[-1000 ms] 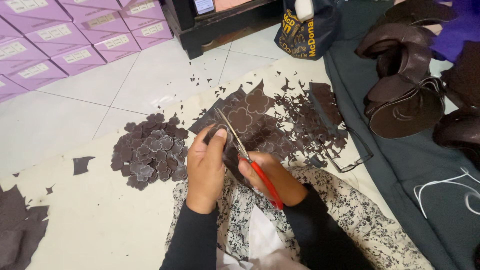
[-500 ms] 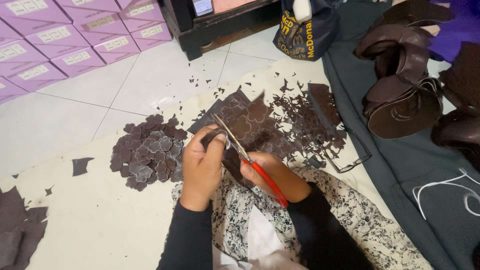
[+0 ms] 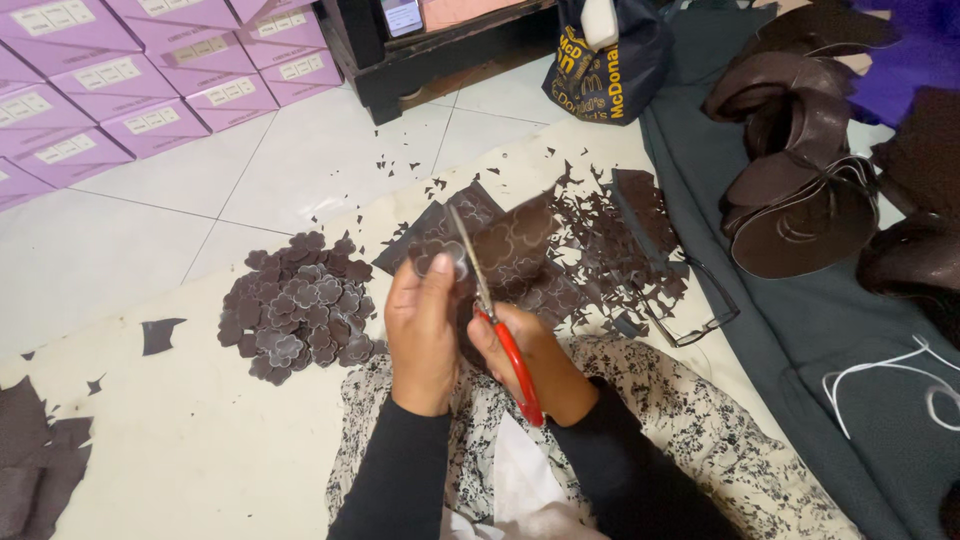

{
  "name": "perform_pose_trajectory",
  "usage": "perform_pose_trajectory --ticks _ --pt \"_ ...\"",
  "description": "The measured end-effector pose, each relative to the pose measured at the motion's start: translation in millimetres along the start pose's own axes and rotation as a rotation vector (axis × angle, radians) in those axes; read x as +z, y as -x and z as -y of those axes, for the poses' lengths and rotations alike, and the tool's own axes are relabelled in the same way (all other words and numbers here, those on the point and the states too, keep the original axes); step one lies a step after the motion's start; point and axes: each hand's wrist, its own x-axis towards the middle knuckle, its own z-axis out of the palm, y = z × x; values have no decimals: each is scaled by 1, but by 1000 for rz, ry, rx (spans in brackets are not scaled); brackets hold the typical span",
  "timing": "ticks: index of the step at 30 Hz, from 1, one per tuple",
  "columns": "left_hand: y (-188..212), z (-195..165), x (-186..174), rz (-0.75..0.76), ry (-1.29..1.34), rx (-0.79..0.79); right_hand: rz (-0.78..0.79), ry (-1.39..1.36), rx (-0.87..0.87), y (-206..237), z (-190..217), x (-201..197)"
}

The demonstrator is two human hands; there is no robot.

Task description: The person sits on the floor and uses red-handled scissors to cut flower-shaped pieces from a dark brown sheet. The cut pieces are placed in a growing pile to the left while the remaining sheet is repositioned for continued cutting.

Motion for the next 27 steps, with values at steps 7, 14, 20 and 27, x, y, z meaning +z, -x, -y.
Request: perform_pose_trajectory --ticks 7,14,20,27 --pt "-4 0 -9 35 -129 125 188 -170 -5 5 2 1" --pt "-4 4 -12 59 -185 119 169 -205 56 6 1 -7" --pt "-8 1 -9 17 -110 51 199 -199 53 6 7 -16" --pt "-12 -10 -12 126 -248 59 208 -161 53 2 4 -21"
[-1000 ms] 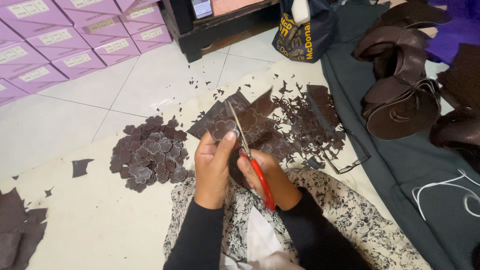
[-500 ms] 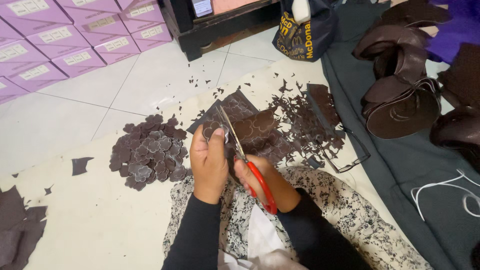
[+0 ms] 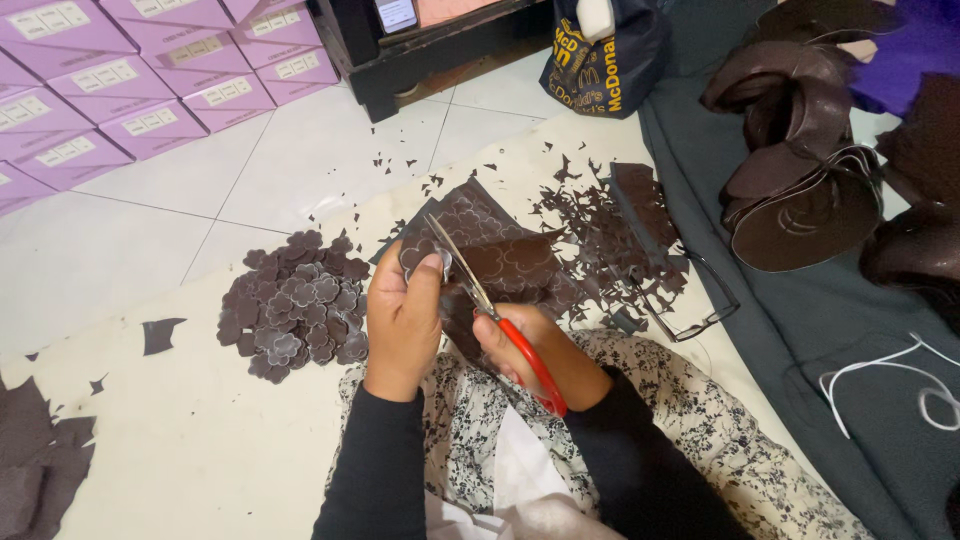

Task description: The person sits on the floor and uses red-handled scissors to cut flower-shaped pieces from a dark brown sheet. The cut pieces are placed in a growing pile to the left while the remaining sheet is repositioned for continued cutting.

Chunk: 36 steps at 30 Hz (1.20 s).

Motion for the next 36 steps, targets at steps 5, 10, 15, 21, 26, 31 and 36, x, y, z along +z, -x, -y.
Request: perform_pose_trajectory --ticks 5,10,15,21,26,31,36 --pt "1 8 3 -81 105 -170 -85 -55 2 -1 -8 4" --pt "4 21 8 -34 278 -122 -120 -187 120 -11 -15 5" --pt "3 23 4 18 173 -70 -60 -110 25 -10 -21 -1" --pt "5 19 2 2 86 -101 -97 -147 122 -11 -24 -3" --pt "3 21 6 -79 131 -179 -92 -182 81 -13 -25 -2" --pt "1 20 5 -72 125 -132 -106 -146 -3 -17 -25 -4" --pt "0 19 2 -88 72 -94 -104 -129 102 -10 -20 -7"
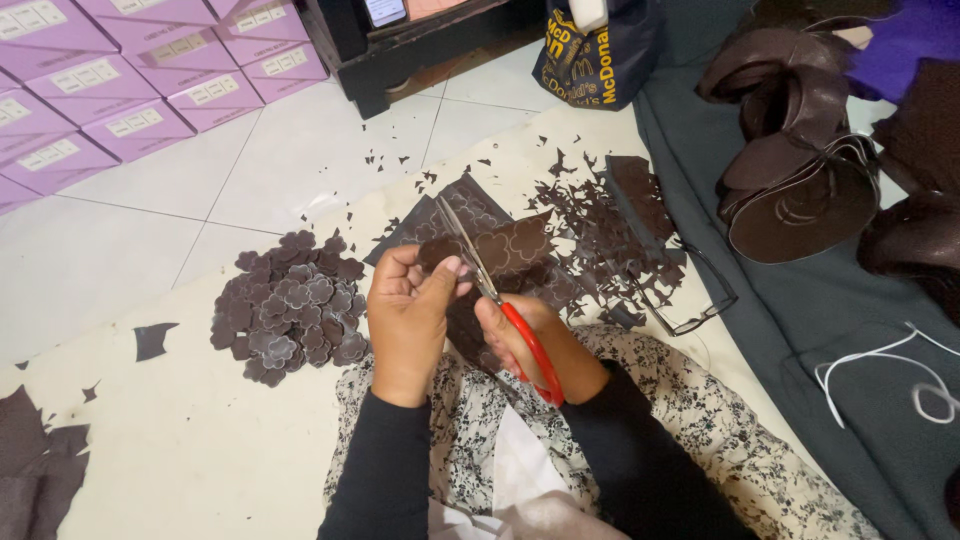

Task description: The person sits on the floor and uses red-handled scissors to cut flower-shaped pieces from a dark brown sheet. The cut pieces are placed in a growing pile to the left while the remaining sheet is repositioned for continued cutting.

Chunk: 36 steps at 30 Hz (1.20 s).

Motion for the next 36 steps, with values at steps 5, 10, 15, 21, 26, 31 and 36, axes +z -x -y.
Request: perform_pose_trajectory --ticks 5,10,15,21,26,31,36 --pt "-2 2 -3 -40 -37 -54 61 -230 43 0 0 -4" --pt "-5 5 -12 10 -65 -77 -19 -159 -252 -10 4 -13" --pt "-4 9 -18 95 -71 -182 -431 253 -488 -1 11 -29" --pt "-3 15 -14 110 -81 -190 -232 26 -225 -21 -1 -30" --pt "-6 11 -18 -8 -139 -139 -427 346 -324 -22 3 -25" --pt "-1 1 -11 -34 -23 -155 -218 453 -112 -3 22 -18" --pt "6 -19 -1 -65 60 -91 42 432 -263 10 21 13"
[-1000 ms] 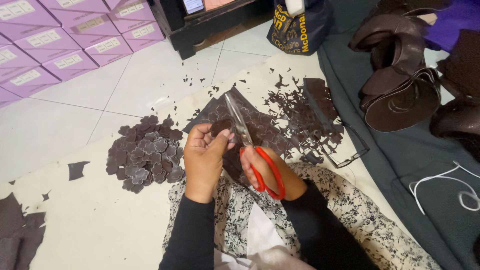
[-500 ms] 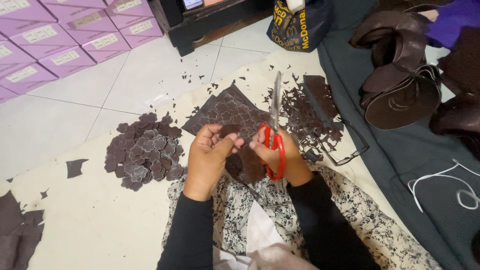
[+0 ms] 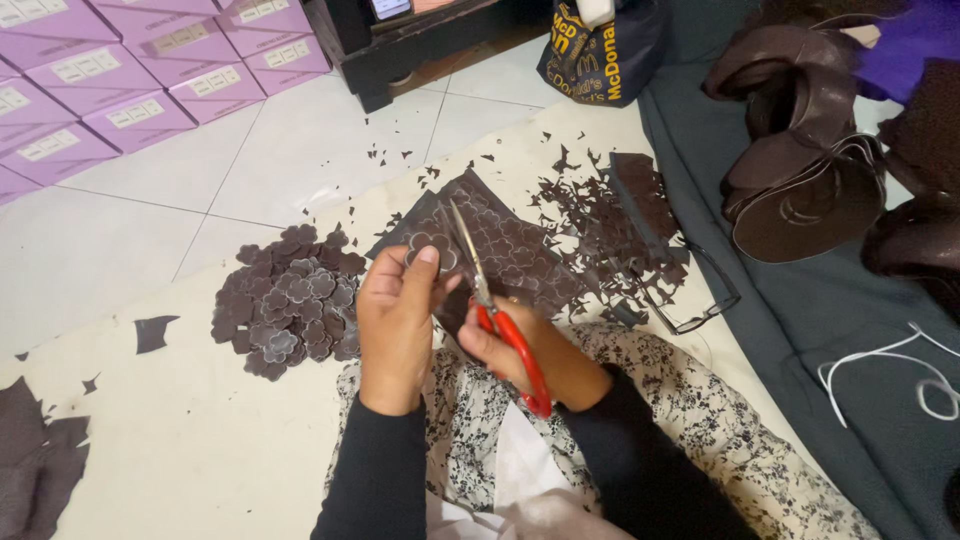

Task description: The person sits on the floor and uses red-handled scissors to cut flower-shaped pieces from a dark brown sheet. The cut pieces are placed in a growing pile to the left while the remaining sheet is repositioned for continued cutting.

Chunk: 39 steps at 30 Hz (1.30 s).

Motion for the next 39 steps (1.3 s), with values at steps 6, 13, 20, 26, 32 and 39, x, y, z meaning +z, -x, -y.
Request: perform_pose_trajectory --ticks 6,13,20,26,32,39 --pt "11 -14 5 -48 -20 112 24 -92 19 5 4 9" --pt "13 -12 10 -72 -27 162 -4 2 14 6 7 6" --pt "14 -13 11 -98 -63 174 -40 50 -124 7 12 6" --pt "15 -14 14 -114 -68 173 -59 65 -75 7 11 4" --pt "18 -18 16 -101 -30 148 -77 59 -88 6 9 7" --pt "20 -20 17 -63 -122 157 -82 51 -133 6 9 10"
